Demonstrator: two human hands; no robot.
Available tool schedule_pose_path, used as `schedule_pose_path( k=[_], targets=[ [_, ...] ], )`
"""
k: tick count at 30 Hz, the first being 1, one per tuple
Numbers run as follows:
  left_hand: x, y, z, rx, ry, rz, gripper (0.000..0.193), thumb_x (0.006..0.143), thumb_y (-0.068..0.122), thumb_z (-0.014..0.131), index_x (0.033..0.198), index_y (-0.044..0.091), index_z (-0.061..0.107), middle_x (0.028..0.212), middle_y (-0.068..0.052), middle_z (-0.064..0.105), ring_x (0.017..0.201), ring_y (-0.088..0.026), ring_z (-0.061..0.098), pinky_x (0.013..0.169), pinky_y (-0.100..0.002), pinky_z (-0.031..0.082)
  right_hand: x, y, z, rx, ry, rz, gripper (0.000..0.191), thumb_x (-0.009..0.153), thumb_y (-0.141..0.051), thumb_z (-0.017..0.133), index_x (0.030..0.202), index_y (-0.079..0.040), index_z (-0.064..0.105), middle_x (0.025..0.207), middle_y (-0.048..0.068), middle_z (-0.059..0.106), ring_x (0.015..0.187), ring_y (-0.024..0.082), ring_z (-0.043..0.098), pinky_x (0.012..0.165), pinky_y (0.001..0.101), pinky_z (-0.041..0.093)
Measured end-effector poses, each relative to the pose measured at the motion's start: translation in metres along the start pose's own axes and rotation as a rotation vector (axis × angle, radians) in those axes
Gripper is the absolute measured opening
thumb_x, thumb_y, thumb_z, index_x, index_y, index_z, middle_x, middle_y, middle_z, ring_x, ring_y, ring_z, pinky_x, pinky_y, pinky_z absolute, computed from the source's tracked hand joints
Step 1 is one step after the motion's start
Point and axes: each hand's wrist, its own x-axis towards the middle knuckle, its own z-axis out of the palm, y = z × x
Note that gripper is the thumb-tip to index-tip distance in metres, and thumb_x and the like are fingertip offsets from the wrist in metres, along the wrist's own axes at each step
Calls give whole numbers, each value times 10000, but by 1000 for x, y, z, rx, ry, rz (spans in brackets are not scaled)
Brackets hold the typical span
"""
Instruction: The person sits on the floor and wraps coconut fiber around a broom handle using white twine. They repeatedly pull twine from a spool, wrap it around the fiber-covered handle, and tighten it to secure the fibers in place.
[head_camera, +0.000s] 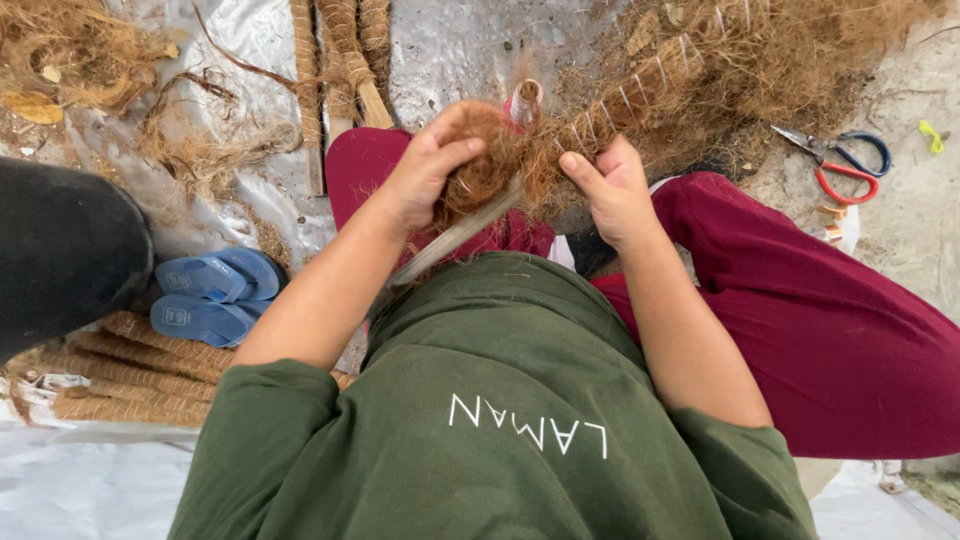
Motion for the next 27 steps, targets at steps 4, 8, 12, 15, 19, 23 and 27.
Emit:
schedule_pose_path(
  k=[4,8,12,15,19,23,27],
  targets=[
    [7,-7,-3,570,-180,230,351,1028,175,636,1371,101,633,1238,-15,607,1212,-191,582,1092,-384,487,-2,-4,2,35,10,-2,413,979,-160,786,1273,0,545,1265,68,646,1150,144,595,1040,324,492],
    [9,-29,-18,664,-162,449,281,1086,215,593,1283,30,672,1281,-76,566,1257,-241,543,1145,-382,428,-1,-16,5,28,-7,-4,427,973,-166,773,1302,-2,556,1277,64,647,1155,138,593,1058,322,483],
    [17,-55,-32,455,175,83,444,1112,390,481,1288,8,626,1198,-86,642,1159,-198,601,1105,-346,462,-1,-22,8,9,2,-20,400,997,-164,771,1291,10,563,1296,75,653,1172,145,594,1080,328,477],
    [28,-61,-38,378,302,134,505,1196,426,433,1325,-50,543,1284,-154,509,1210,-240,471,1123,-366,357,-1,-18,5,53,-22,-50,462,958,-171,773,1326,-13,544,1304,61,642,1191,138,600,1086,304,472],
    [35,-50,-27,256,286,-117,574,1103,325,434,1582,54,271,1620,-83,284,1514,-218,249,1226,-339,181,-1,0,-5,34,12,-10,400,991,-162,787,1277,12,568,1234,62,650,1099,129,594,999,307,504],
    [18,-31,-15,-94,-40,-347,623,1003,202,441,1582,-11,358,1579,-317,383,1472,-444,395,1215,-492,316,5,13,-12,-57,79,-32,370,1068,-126,819,1201,55,525,1109,51,563,987,125,504,895,313,453],
    [-2,-11,-28,306,-351,-107,644,996,197,462,1603,24,333,1667,-175,365,1551,-276,316,1285,-386,209,7,2,-11,-23,12,-78,434,1005,-164,752,1339,15,541,1313,74,643,1193,144,589,1087,318,470]
  ],
)
